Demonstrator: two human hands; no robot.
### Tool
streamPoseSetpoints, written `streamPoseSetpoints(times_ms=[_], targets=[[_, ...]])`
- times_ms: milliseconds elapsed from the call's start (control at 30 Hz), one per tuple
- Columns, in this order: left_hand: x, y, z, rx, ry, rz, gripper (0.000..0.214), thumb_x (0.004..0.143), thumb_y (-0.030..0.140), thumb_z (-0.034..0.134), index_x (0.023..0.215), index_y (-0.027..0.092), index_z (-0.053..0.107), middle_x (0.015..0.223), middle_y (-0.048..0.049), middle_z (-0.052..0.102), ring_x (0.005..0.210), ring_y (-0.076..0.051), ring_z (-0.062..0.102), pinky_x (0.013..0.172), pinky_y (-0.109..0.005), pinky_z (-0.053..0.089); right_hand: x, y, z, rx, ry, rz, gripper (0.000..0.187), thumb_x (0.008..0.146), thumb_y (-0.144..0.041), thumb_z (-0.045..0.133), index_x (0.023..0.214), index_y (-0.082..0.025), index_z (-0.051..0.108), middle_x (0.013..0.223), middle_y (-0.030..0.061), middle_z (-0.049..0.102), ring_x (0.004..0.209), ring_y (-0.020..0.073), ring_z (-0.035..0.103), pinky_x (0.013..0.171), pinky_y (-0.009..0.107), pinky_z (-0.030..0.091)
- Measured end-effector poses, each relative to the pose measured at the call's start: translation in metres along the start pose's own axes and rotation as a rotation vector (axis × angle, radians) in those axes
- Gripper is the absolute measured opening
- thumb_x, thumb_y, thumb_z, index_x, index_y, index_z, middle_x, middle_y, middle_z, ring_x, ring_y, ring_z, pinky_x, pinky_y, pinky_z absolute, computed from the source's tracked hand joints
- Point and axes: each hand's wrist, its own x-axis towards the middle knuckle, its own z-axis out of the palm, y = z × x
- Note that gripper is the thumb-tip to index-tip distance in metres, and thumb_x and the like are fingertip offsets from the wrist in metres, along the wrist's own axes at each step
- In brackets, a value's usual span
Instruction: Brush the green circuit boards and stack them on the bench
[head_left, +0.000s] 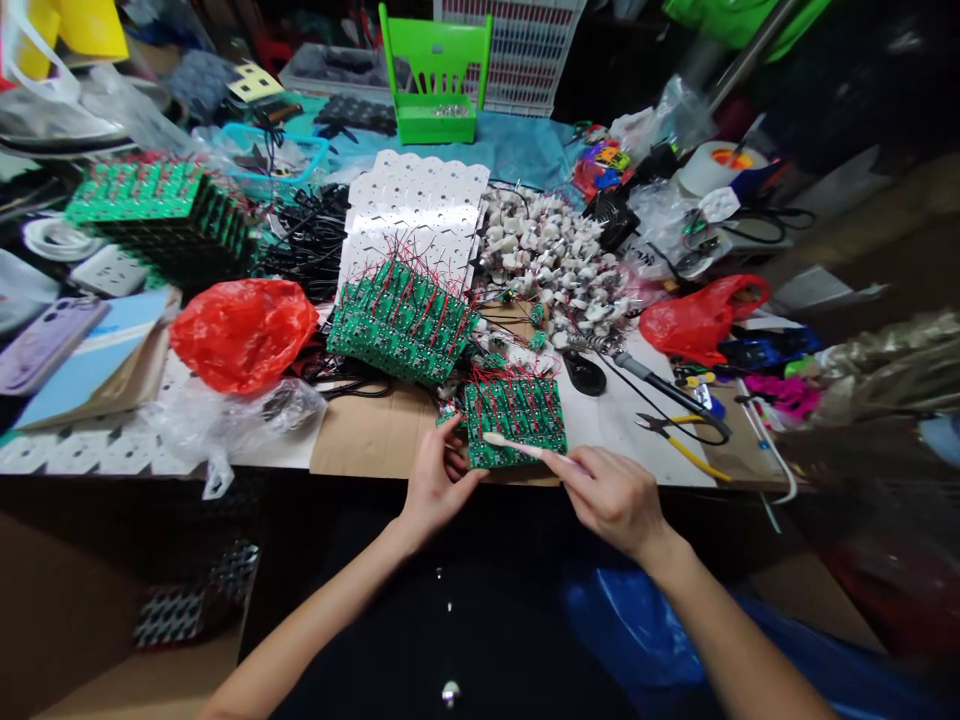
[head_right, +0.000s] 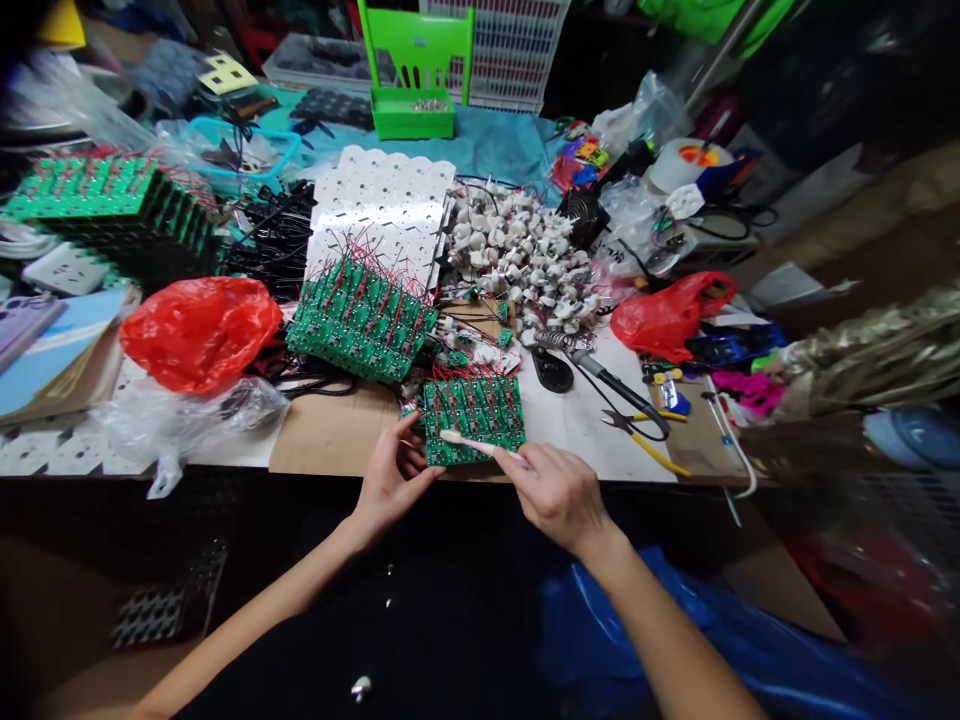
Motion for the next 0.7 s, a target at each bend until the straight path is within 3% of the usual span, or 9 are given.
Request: streamPoseSetpoints(times_ms=[200, 300, 400, 533, 600, 700], targets=[[0.001, -0.002, 0.0, -0.012, 0.003, -0.004, 0.074, 0.074, 0.025, 0.078, 0.139, 0.028, 0.043, 0.105, -0.0032, 0.052, 0.069, -0.011, 0.057, 0.057, -0.026, 0.052, 0.046, 0.016, 0.021, -0.077, 0.113, 0.098, 0.032, 0.095, -0.015, 0.054, 0.118, -0.027, 0.073, 0.074, 0.0016, 0.062, 0.068, 0.0128, 0.052, 0.06, 0.028, 0.034], [0.001, -0.001, 0.0, -0.005, 0.002, 0.001, 0.073, 0.076, 0.027, 0.077, 0.139, 0.028, 0.043, 0.105, -0.0032, 0.052, 0.07, -0.011, 0.057, 0.057, -0.026, 0.052, 0.03, 0.015, 0.013, 0.046, 0.127, 0.13, 0.035, 0.094, -0.014, 0.055, 0.121, -0.028, 0.072, 0.077, 0.0012, 0.064, 0.069, 0.0118, 0.055, 0.063, 0.025, 0.038], [0.001, 0.0, -0.001, 0.0, -0.009, -0.012, 0.072, 0.077, 0.028, 0.077, 0.14, 0.028, 0.042, 0.105, -0.0033, 0.052, 0.071, -0.012, 0.057, 0.057, -0.026, 0.052, -0.008, 0.006, 0.0, 0.141, 0.105, 0.095, 0.036, 0.092, -0.011, 0.056, 0.121, -0.026, 0.071, 0.079, 0.0013, 0.065, 0.071, 0.0118, 0.058, 0.066, 0.025, 0.041], [0.002, 0.0, -0.002, 0.012, -0.021, -0.024, 0.073, 0.076, 0.028, 0.078, 0.14, 0.028, 0.042, 0.104, -0.0028, 0.052, 0.07, -0.012, 0.057, 0.057, -0.026, 0.052, -0.046, -0.004, -0.004, 0.088, 0.079, 0.055, 0.036, 0.089, -0.007, 0.058, 0.119, -0.023, 0.07, 0.079, 0.0016, 0.066, 0.072, 0.0123, 0.059, 0.066, 0.026, 0.04], [0.003, -0.001, -0.002, 0.008, -0.021, -0.024, 0.072, 0.076, 0.027, 0.078, 0.139, 0.028, 0.042, 0.103, -0.0026, 0.051, 0.071, -0.012, 0.057, 0.057, -0.026, 0.052, -0.044, -0.004, 0.003, 0.006, 0.095, 0.075, 0.037, 0.089, -0.007, 0.059, 0.12, -0.023, 0.07, 0.08, 0.0018, 0.067, 0.072, 0.0124, 0.058, 0.066, 0.027, 0.039], [0.003, -0.001, -0.002, 0.004, -0.016, -0.02, 0.072, 0.076, 0.027, 0.078, 0.139, 0.028, 0.042, 0.103, -0.0023, 0.051, 0.07, -0.011, 0.057, 0.057, -0.025, 0.052, -0.018, 0.002, 0.018, -0.101, 0.136, 0.117, 0.035, 0.09, -0.009, 0.059, 0.118, -0.025, 0.072, 0.078, 0.0019, 0.066, 0.07, 0.0126, 0.056, 0.064, 0.028, 0.036]])
